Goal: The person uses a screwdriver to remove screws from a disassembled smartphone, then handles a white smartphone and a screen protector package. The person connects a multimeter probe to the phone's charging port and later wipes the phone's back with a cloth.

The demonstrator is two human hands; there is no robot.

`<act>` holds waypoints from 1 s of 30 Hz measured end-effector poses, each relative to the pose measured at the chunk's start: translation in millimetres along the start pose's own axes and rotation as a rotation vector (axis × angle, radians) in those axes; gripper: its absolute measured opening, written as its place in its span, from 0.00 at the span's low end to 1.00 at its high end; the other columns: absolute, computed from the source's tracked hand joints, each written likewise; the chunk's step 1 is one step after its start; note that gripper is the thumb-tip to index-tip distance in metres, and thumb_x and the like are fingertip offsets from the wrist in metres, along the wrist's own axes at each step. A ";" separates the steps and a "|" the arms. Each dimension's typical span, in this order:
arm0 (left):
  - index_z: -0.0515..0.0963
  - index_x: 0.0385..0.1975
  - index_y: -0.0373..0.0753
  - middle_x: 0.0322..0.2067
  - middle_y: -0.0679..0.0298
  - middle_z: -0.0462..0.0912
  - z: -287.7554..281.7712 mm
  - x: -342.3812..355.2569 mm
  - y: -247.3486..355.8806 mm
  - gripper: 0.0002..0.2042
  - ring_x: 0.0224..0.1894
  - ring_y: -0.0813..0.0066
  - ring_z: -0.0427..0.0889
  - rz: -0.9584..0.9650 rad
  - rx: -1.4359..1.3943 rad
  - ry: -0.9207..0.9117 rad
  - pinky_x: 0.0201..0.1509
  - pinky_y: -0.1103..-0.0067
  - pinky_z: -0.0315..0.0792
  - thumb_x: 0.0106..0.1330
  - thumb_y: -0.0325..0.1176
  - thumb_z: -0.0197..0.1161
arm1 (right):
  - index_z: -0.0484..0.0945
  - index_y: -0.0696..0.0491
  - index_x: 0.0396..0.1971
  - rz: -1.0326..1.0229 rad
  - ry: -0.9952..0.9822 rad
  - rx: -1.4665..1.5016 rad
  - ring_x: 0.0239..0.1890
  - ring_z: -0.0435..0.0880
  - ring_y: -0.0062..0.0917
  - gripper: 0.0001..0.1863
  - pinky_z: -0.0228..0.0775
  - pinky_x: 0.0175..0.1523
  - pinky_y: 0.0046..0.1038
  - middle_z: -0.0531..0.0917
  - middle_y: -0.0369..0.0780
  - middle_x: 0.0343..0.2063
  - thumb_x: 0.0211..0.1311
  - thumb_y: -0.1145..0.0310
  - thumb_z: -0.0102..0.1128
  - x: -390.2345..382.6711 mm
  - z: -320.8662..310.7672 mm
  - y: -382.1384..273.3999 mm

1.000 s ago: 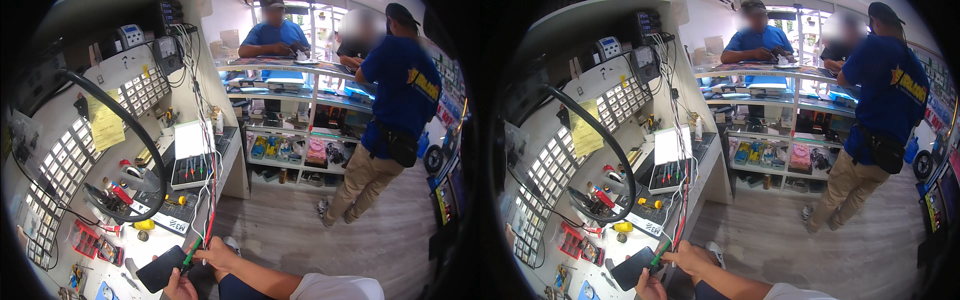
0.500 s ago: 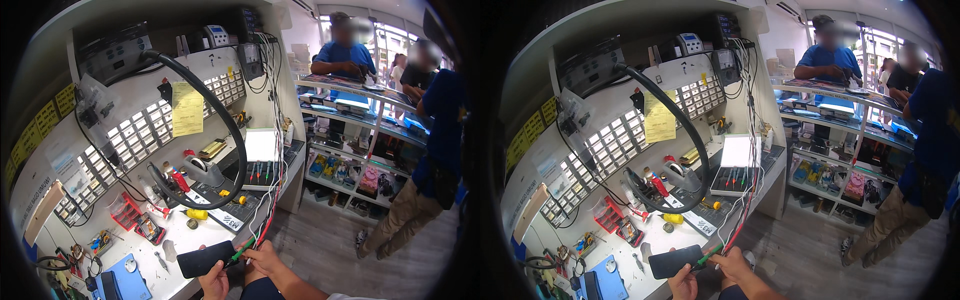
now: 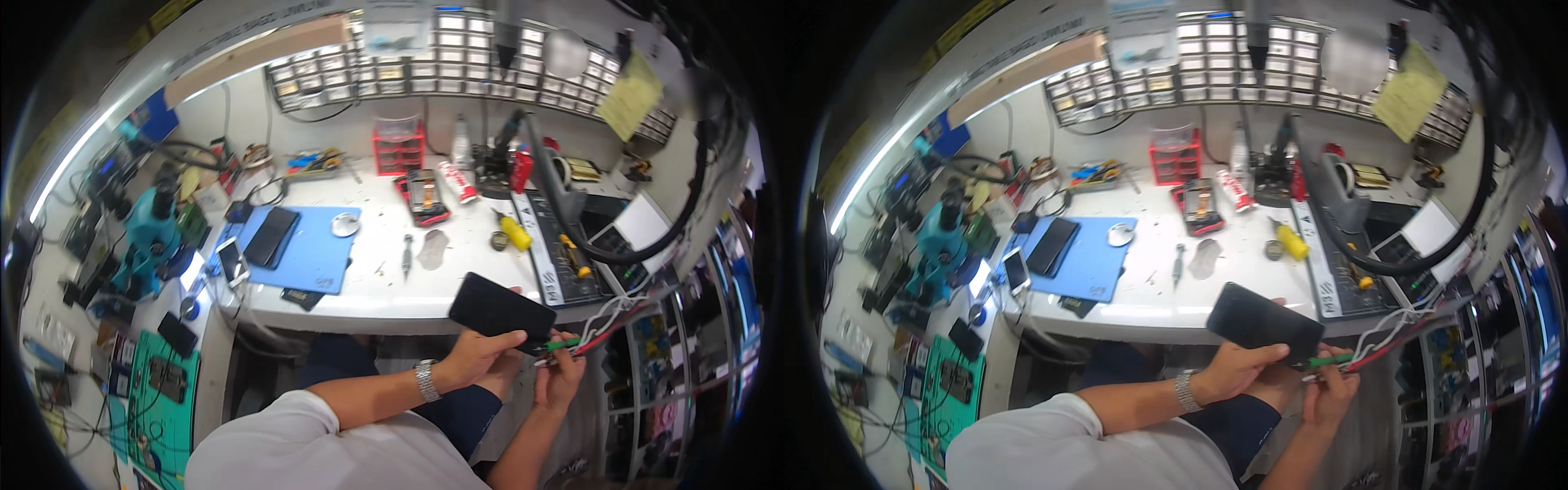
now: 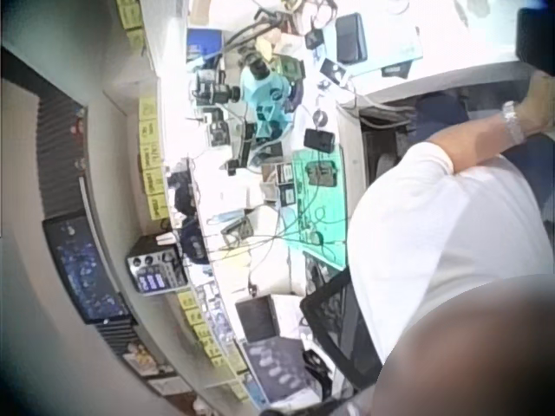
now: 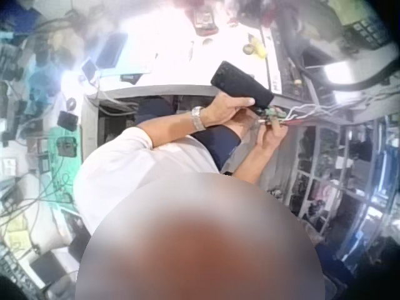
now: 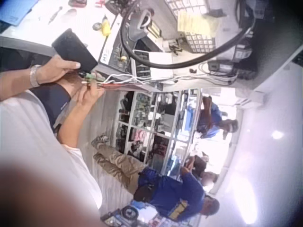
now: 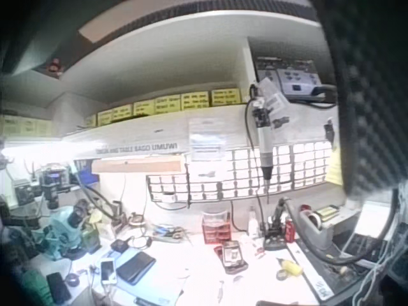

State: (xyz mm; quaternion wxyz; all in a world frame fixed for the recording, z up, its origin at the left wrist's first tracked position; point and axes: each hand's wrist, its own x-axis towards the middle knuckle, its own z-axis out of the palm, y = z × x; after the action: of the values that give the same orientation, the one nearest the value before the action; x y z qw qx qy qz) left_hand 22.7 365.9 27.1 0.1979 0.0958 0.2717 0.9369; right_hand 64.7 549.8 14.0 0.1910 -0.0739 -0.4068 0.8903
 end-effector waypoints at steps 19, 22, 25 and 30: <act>0.60 0.81 0.34 0.65 0.58 0.79 0.8 6.3 7.0 0.38 0.69 0.68 0.79 0.055 0.071 0.027 0.78 0.70 0.71 0.71 0.13 0.68 | 0.82 0.61 0.49 0.029 -0.065 0.110 0.47 0.92 0.32 0.13 0.86 0.56 0.35 0.90 0.52 0.48 0.67 0.86 0.66 3.1 7.4 3.4; 0.60 0.80 0.34 0.65 0.57 0.79 5.0 3.7 8.3 0.38 0.69 0.67 0.79 0.060 0.090 0.001 0.79 0.68 0.70 0.72 0.14 0.68 | 0.81 0.61 0.49 0.020 -0.094 0.120 0.46 0.92 0.30 0.12 0.86 0.55 0.34 0.90 0.52 0.49 0.68 0.86 0.67 2.5 6.9 2.9; 0.58 0.80 0.36 0.65 0.53 0.77 5.5 4.0 6.5 0.40 0.70 0.61 0.79 0.065 0.156 0.021 0.79 0.62 0.70 0.69 0.17 0.70 | 0.81 0.60 0.48 0.012 -0.104 0.115 0.45 0.92 0.30 0.11 0.86 0.54 0.33 0.90 0.51 0.49 0.69 0.87 0.66 3.2 6.4 2.9; 0.60 0.80 0.35 0.64 0.55 0.78 7.5 2.4 8.0 0.39 0.69 0.65 0.79 0.050 0.114 0.020 0.78 0.66 0.70 0.70 0.15 0.70 | 0.81 0.63 0.48 0.008 -0.095 0.137 0.46 0.92 0.30 0.13 0.87 0.55 0.32 0.88 0.54 0.50 0.67 0.90 0.65 4.6 2.2 5.7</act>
State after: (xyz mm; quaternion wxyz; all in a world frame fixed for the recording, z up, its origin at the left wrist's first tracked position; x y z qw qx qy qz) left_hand 20.1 364.2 37.9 0.1661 0.1044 0.3240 0.9255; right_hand 58.2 546.8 11.3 0.1724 -0.0198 -0.3531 0.9193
